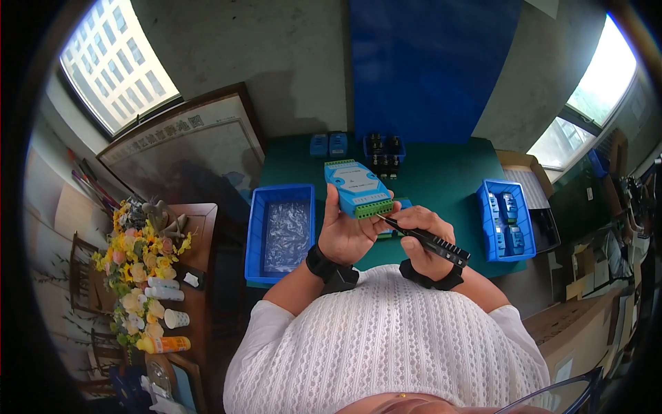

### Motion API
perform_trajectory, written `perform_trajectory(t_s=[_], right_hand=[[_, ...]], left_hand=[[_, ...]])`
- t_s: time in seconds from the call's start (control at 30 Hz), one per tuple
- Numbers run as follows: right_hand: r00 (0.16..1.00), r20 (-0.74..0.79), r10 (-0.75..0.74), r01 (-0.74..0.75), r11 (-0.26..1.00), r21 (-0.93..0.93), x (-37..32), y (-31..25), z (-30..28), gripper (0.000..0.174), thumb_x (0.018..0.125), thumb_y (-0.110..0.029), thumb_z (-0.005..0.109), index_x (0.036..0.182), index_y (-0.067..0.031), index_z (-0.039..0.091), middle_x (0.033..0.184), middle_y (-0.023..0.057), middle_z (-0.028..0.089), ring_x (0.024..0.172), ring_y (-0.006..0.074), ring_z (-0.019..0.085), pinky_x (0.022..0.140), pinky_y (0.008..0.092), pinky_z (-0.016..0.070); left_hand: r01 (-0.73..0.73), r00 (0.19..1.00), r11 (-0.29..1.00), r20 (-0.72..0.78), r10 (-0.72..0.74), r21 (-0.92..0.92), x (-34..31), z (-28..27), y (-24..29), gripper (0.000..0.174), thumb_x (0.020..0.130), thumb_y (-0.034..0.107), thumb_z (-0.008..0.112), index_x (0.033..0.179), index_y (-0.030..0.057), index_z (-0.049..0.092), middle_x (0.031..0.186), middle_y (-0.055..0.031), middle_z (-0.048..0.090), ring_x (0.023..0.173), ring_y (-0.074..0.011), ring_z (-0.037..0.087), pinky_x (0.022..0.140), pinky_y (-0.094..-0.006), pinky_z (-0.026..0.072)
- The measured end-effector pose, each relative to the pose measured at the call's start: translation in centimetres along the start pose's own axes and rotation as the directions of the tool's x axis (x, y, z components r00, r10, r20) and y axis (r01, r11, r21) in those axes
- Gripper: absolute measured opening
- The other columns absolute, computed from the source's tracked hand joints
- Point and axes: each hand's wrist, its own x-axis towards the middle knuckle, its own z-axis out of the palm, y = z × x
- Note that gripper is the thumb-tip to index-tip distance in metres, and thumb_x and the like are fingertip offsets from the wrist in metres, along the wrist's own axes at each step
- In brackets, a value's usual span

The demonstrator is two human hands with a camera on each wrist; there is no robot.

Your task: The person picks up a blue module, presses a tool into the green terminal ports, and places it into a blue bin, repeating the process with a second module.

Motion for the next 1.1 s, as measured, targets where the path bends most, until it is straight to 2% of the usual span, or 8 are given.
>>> perform_trajectory(t_s=[0.4, 0.5, 0.6, 0.7, 0.9, 1.0, 1.1], right_hand=[[1.0, 0.03, -0.008, 0.008, 1.0, -0.005, 0.3, -0.4, 0.0, 0.022, 0.081, -0.016, 0.066, 0.094, 0.0002, 0.058, 0.088, 0.0141, 0.064, 0.079, 0.0257, 0.062, 0.07, 0.0316, 0.0487], [0.999, 0.008, -0.046, 0.045, 0.999, 0.02, 0.3, -0.3, 0.1, 0.022, 0.081, -0.016, 0.065, 0.094, 0.0003, 0.058, 0.089, 0.0141, 0.064, 0.079, 0.0255, 0.062, 0.07, 0.0314, 0.0486], [0.998, 0.05, -0.039, 0.039, 0.999, -0.016, 0.4, -0.2, 0.1, 0.022, 0.081, -0.016, 0.065, 0.094, 0.0002, 0.058, 0.089, 0.0145, 0.064, 0.079, 0.0257, 0.063, 0.07, 0.0313, 0.0487], [0.998, 0.055, -0.027, 0.028, 1.0, -0.011, 0.5, -0.3, 0.1, 0.022, 0.081, -0.016, 0.065, 0.094, 0.0002, 0.057, 0.089, 0.0148, 0.064, 0.078, 0.026, 0.063, 0.07, 0.0314, 0.0489], [0.995, 0.041, -0.087, 0.086, 0.996, 0.021, 0.5, -0.3, 0.2, 0.023, 0.081, -0.017, 0.066, 0.094, 0.0001, 0.057, 0.089, 0.0146, 0.064, 0.079, 0.0264, 0.063, 0.069, 0.0319, 0.0493], [0.996, 0.068, -0.065, 0.065, 0.998, 0.002, 0.5, -0.1, 0.2, 0.023, 0.081, -0.018, 0.065, 0.094, -0.0002, 0.057, 0.09, 0.0148, 0.064, 0.079, 0.0265, 0.063, 0.069, 0.0321, 0.0495], [0.995, 0.066, -0.074, 0.074, 0.997, -0.006, 0.3, 0.0, 0.1, 0.023, 0.082, -0.018, 0.065, 0.094, -0.0005, 0.057, 0.091, 0.015, 0.064, 0.079, 0.0267, 0.063, 0.069, 0.0323, 0.0496]], left_hand=[[0.009, 1.0, 1.0, -0.008, -0.009, -0.001, 0.1, -0.2, 0.0, 0.07, 0.083, 0.06, 0.046, 0.131, 0.0101, 0.037, 0.125, -0.0206, 0.048, 0.118, -0.0383, 0.043, 0.098, -0.0507, 0.0358], [0.0, 0.999, 0.999, -0.053, 0.002, 0.036, 0.0, 0.5, -0.2, 0.073, 0.083, 0.063, 0.042, 0.129, 0.0057, 0.036, 0.121, -0.0175, 0.05, 0.116, -0.0374, 0.046, 0.094, -0.0478, 0.0408], [0.02, 0.998, 1.0, -0.06, -0.018, 0.023, -0.1, -0.1, -0.1, 0.072, 0.082, 0.062, 0.047, 0.132, 0.0119, 0.036, 0.125, -0.0196, 0.047, 0.12, -0.0368, 0.042, 0.098, -0.0551, 0.0326], [0.021, 0.997, 0.998, -0.073, -0.017, 0.057, 0.0, -0.5, 0.0, 0.071, 0.082, 0.062, 0.047, 0.132, 0.0125, 0.036, 0.126, -0.0196, 0.047, 0.12, -0.037, 0.042, 0.099, -0.0553, 0.0323], [0.03, 0.998, 0.999, -0.056, -0.032, -0.022, -0.1, -0.4, -0.1, 0.071, 0.083, 0.062, 0.045, 0.133, 0.0126, 0.035, 0.127, -0.0202, 0.045, 0.121, -0.0379, 0.041, 0.099, -0.056, 0.0319], [-0.009, 0.999, 0.995, -0.051, 0.014, 0.096, -0.1, -0.5, -0.2, 0.071, 0.083, 0.062, 0.043, 0.133, 0.0122, 0.034, 0.128, -0.0206, 0.045, 0.121, -0.0384, 0.041, 0.099, -0.0563, 0.0318], [-0.003, 0.999, 1.0, -0.046, 0.004, 0.02, -0.1, -0.6, -0.3, 0.071, 0.084, 0.062, 0.042, 0.133, 0.012, 0.034, 0.128, -0.0208, 0.045, 0.12, -0.0385, 0.041, 0.098, -0.0561, 0.0327]])
